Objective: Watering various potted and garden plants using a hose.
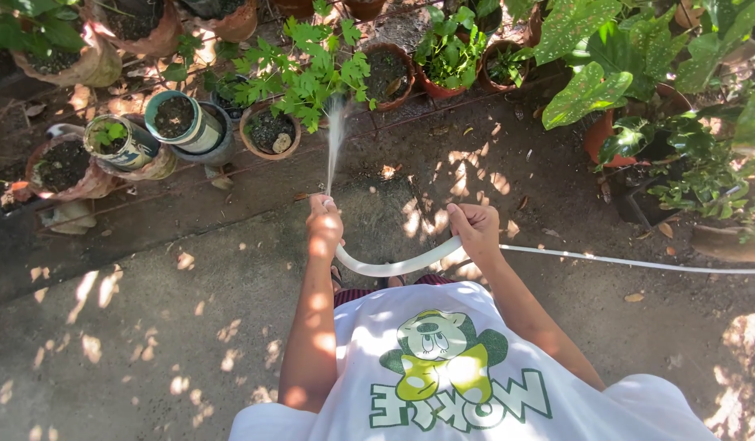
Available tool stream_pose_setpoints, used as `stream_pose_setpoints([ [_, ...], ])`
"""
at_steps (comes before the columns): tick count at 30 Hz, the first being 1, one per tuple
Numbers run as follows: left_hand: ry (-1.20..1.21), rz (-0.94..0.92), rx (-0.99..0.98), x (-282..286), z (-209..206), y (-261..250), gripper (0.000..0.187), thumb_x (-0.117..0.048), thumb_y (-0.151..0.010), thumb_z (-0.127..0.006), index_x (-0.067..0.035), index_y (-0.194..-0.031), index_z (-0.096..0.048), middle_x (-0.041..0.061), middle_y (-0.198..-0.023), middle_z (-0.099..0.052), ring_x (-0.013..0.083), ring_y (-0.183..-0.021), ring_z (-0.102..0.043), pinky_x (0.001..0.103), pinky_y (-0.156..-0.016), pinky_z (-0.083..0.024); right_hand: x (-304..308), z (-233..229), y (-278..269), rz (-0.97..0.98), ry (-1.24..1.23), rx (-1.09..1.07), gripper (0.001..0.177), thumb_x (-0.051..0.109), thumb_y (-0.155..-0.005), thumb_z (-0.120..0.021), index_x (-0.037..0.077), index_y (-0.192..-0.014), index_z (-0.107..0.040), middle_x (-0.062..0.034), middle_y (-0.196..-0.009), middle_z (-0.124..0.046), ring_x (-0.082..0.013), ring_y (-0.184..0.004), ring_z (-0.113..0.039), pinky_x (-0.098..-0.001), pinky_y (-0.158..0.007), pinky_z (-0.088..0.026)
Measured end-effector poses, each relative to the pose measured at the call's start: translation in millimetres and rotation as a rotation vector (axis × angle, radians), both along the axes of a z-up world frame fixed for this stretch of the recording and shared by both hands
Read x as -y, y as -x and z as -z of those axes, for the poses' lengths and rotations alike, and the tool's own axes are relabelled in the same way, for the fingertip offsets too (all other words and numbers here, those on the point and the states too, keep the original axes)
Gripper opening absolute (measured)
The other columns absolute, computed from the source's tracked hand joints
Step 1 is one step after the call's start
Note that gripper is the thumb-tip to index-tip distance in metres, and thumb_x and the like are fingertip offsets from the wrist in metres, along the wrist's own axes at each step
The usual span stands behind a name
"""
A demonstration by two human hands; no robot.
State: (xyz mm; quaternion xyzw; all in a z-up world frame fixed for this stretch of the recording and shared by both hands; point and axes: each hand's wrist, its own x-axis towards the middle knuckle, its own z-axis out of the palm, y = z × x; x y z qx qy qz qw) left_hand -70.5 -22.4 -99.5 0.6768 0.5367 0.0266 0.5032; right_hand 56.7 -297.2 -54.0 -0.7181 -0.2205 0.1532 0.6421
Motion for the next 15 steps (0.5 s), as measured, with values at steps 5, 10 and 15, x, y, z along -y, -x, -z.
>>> stream_pose_setpoints([
  [5,0.025,-0.01,-0.027,-3,-13,11,0.025,-0.03,-0.106,-0.042,-0.014,-0.124,-0.049,0.016,-0.087,-0.066,0.0308,-0.06,-0.067,0.045,-0.045,-0.055,-6,5,2,-0.037,0.006,-0.018,0.048,0.015,-0.104,-0.063,0.004,-0.057,-0.055,0.0053,-0.051,-0.048,-0.0015,-0.049,-0.037,-0.0255,-0.046,-0.025],
  [10,0.018,-0.053,0.003,-7,-1,20,0.024,-0.03,-0.106,-0.042,-0.014,-0.122,-0.049,0.014,-0.086,-0.066,0.0289,-0.06,-0.067,0.045,-0.045,-0.056,-12,10,0,-0.073,0.041,-0.022,0.049,0.016,-0.104,-0.063,0.005,-0.058,-0.055,0.0057,-0.052,-0.048,-0.0013,-0.05,-0.037,-0.0253,-0.046,-0.026],
  [15,0.03,-0.106,-0.066,-9,-23,32,0.024,-0.033,-0.107,-0.041,-0.015,-0.122,-0.048,0.015,-0.086,-0.064,0.0327,-0.063,-0.069,0.045,-0.048,-0.056,-28,10,1,-0.104,0.066,-0.036,0.048,0.017,-0.103,-0.063,0.005,-0.058,-0.057,0.0062,-0.051,-0.048,-0.001,-0.048,-0.038,-0.0253,-0.045,-0.025],
])
